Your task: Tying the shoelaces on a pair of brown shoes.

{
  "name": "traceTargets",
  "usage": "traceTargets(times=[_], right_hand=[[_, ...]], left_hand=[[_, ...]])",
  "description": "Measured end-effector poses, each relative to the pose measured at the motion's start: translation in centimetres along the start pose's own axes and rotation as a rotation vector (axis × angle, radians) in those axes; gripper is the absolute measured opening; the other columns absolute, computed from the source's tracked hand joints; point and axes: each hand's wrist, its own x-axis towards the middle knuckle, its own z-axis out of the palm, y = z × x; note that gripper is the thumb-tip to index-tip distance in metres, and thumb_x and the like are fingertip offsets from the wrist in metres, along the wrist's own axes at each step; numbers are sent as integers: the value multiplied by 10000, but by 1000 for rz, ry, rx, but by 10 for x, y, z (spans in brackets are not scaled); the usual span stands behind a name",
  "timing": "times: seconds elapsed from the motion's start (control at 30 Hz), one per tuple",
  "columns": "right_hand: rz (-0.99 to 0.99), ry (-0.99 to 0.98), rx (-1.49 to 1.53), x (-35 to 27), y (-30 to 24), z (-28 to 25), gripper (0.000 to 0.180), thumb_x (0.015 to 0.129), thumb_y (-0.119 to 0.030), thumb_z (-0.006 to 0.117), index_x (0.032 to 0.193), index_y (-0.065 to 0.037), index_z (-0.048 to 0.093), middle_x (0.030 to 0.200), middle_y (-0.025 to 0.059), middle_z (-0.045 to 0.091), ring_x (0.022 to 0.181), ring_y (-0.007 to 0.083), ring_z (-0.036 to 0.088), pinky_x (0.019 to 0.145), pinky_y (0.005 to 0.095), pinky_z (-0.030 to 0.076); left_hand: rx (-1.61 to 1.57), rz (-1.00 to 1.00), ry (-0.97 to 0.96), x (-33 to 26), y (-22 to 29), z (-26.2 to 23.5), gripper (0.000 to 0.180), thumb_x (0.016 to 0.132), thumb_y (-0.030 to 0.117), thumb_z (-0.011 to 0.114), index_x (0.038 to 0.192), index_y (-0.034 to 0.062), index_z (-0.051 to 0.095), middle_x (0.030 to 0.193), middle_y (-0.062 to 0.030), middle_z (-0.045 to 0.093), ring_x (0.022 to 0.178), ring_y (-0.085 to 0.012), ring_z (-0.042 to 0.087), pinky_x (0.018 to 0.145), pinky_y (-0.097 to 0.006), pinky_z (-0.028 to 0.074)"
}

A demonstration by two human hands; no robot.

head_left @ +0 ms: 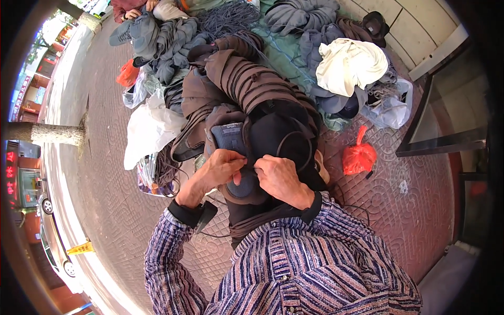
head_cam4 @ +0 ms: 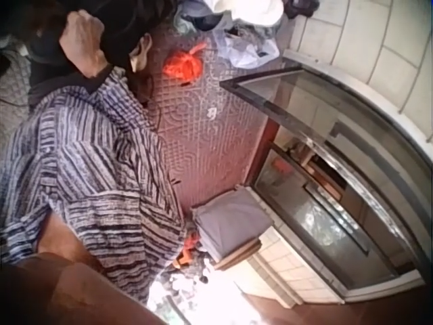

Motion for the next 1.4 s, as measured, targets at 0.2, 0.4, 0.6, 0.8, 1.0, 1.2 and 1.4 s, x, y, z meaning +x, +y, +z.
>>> traceTargets(times=[0.2, 0.4, 0.6, 0.8, 1.0, 1.2, 1.4], right_hand=[[25, -58, -121, 5, -7, 0, 54, 710, -56, 620, 730, -9, 602, 737, 158, 627, 654, 322, 642, 616, 402, 512], [18, -63, -126, -2, -5, 8, 32, 756, -35, 571, 761, -3, 576, 700, 152, 599, 678, 354, 618, 623, 434, 487], [17, -101, -150, 1, -1, 0, 119, 704, -23, 616, 808, 15, 575, 750, 201, 639, 675, 336, 655, 607, 400, 529], [49, -90, -137, 3, -7, 9, 88, 714, -33, 603, 772, 4, 549, 689, 209, 620, 644, 357, 633, 582, 439, 502], [50, 46, 28, 3, 1, 21, 42, 763, -22, 570, 800, -4, 560, 680, 193, 617, 613, 357, 618, 543, 446, 476], [44, 76, 404, 17, 2, -7, 132, 818, -16, 590, 945, 14, 608, 740, 161, 599, 679, 303, 627, 569, 380, 490], [161, -203, 908, 52, -14, -7, 167, 890, -103, 573, 972, 39, 607, 725, 79, 593, 572, 134, 597, 419, 240, 453]], left_hand=[[-62, -34, -116, 7, 2, -5, 306, 913, 207, 527, 1091, -29, 607, 639, -43, 595, 505, -48, 469, 433, -188, 332], [105, 9, -192, 2, 7, -7, 334, 921, 162, 448, 1180, -27, 542, 692, -88, 635, 488, -101, 509, 506, -228, 401], [590, 171, -178, 22, 15, -7, 255, 869, 135, 462, 1045, 0, 588, 591, -109, 618, 583, -180, 648, 585, -315, 473], [687, 97, -98, 31, 16, 4, 187, 822, 136, 509, 870, -20, 601, 586, -132, 619, 549, -218, 645, 537, -354, 487], [973, 347, -18, 34, 10, 4, 164, 760, 107, 581, 845, -27, 543, 618, -158, 624, 579, -304, 644, 539, -394, 495], [1229, 502, 249, 8, 27, -17, 179, 734, 89, 602, 870, -5, 531, 640, -171, 623, 582, -353, 621, 531, -424, 483], [303, 366, 211, -21, 15, -34, 190, 924, 151, 467, 1030, 15, 546, 660, -137, 586, 614, -208, 594, 573, -333, 459]])
